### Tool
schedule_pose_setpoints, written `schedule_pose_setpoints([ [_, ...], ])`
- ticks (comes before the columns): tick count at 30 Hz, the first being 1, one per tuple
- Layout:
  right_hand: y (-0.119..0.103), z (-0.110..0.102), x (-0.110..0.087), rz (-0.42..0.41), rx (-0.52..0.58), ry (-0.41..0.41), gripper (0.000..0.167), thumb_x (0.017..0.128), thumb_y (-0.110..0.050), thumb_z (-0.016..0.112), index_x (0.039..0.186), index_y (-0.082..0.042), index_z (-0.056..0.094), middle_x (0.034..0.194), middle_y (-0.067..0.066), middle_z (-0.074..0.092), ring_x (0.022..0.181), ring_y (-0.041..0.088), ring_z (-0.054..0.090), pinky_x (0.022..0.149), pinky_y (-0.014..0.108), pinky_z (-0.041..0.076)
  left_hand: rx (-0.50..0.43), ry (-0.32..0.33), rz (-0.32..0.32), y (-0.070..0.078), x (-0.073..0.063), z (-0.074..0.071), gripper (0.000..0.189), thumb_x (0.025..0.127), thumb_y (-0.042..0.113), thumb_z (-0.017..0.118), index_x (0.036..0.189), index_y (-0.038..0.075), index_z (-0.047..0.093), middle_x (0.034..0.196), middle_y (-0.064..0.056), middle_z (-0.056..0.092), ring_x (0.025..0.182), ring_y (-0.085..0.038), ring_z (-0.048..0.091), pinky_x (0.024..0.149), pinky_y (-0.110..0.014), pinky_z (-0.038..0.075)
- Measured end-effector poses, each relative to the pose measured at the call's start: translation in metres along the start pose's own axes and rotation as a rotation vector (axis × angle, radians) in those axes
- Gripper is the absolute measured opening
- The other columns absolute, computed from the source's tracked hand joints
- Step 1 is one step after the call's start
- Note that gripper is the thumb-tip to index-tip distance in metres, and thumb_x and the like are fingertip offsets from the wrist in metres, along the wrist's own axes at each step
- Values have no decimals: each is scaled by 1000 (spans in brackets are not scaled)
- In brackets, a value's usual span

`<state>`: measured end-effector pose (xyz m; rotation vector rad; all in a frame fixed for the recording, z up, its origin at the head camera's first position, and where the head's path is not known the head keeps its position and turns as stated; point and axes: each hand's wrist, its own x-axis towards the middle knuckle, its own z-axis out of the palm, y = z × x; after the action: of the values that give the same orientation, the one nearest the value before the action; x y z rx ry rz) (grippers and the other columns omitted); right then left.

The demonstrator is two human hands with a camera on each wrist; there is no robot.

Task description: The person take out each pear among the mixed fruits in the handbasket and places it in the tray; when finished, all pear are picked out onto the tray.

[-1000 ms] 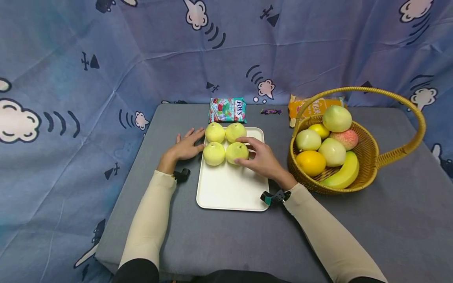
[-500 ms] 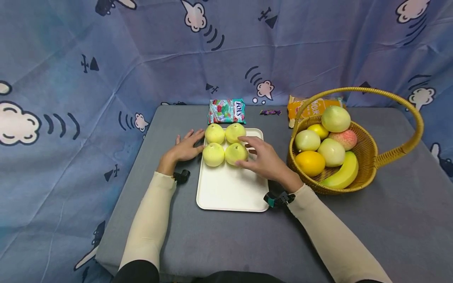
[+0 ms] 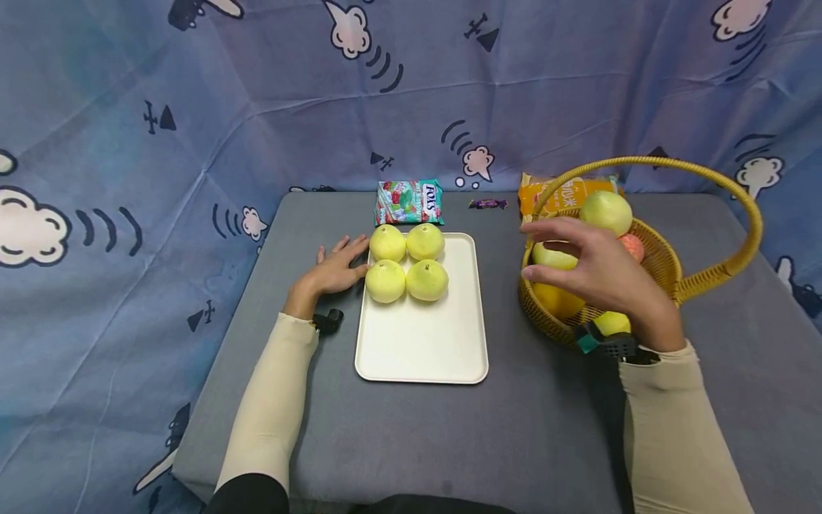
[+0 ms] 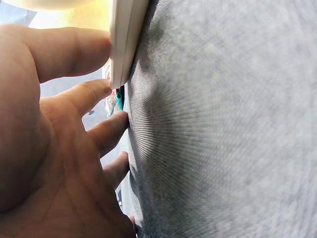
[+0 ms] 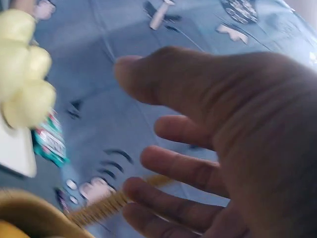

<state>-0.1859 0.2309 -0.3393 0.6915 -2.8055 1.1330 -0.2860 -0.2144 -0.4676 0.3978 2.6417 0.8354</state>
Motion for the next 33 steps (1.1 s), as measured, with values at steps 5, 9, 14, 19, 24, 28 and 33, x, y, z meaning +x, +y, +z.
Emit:
schedule_pose_setpoints([
  [5,16,-36,-17,110,-67,115,57,94,-26,91,146,-14,71,143,15,70,116,-1,66,90,-5,41,-2,-1,9,0,-1,0,71,114,36,51,178,24,22,186,-5,16,173,-35,-2,129,-71,-18],
  [9,30,-55,-22,198,-168,149,63,94,-37,90,148,-13,69,148,23,67,117,16,73,79,-3,37,-3,-1,15,-1,-2,0,71,114,37,51,178,24,22,186,-5,16,173,-34,-2,129,-72,-19],
  [14,47,-70,-14,298,-230,106,77,98,-47,83,159,-7,57,155,33,57,129,58,62,101,50,58,-34,-4,18,-3,0,0,71,114,37,52,177,23,24,185,-6,17,173,-37,-1,129,-72,-20],
  [19,62,-78,-4,382,-239,65,88,102,-53,76,168,-6,43,160,38,48,136,64,52,120,80,26,-24,0,27,-2,-1,0,70,114,37,51,177,23,24,185,-6,16,173,-37,-1,128,-72,-20],
  [24,75,-81,4,468,-285,38,91,102,-58,72,171,-8,38,161,39,44,139,61,48,112,79,36,-12,3,30,0,0,0,70,115,35,51,177,21,24,185,-7,16,173,-37,-1,129,-72,-19],
  [28,88,-80,14,485,-297,11,95,101,-59,73,172,-8,35,161,40,44,140,61,46,105,80,43,8,4,20,1,-1,0,70,115,36,52,177,23,23,185,-5,17,173,-35,-1,129,-73,-19],
  [33,104,-72,25,474,-274,6,95,102,-53,75,173,-7,31,158,42,45,135,61,46,103,80,43,-1,3,15,-1,-1,0,70,114,36,52,177,24,23,186,-4,16,173,-33,-2,129,-72,-20],
])
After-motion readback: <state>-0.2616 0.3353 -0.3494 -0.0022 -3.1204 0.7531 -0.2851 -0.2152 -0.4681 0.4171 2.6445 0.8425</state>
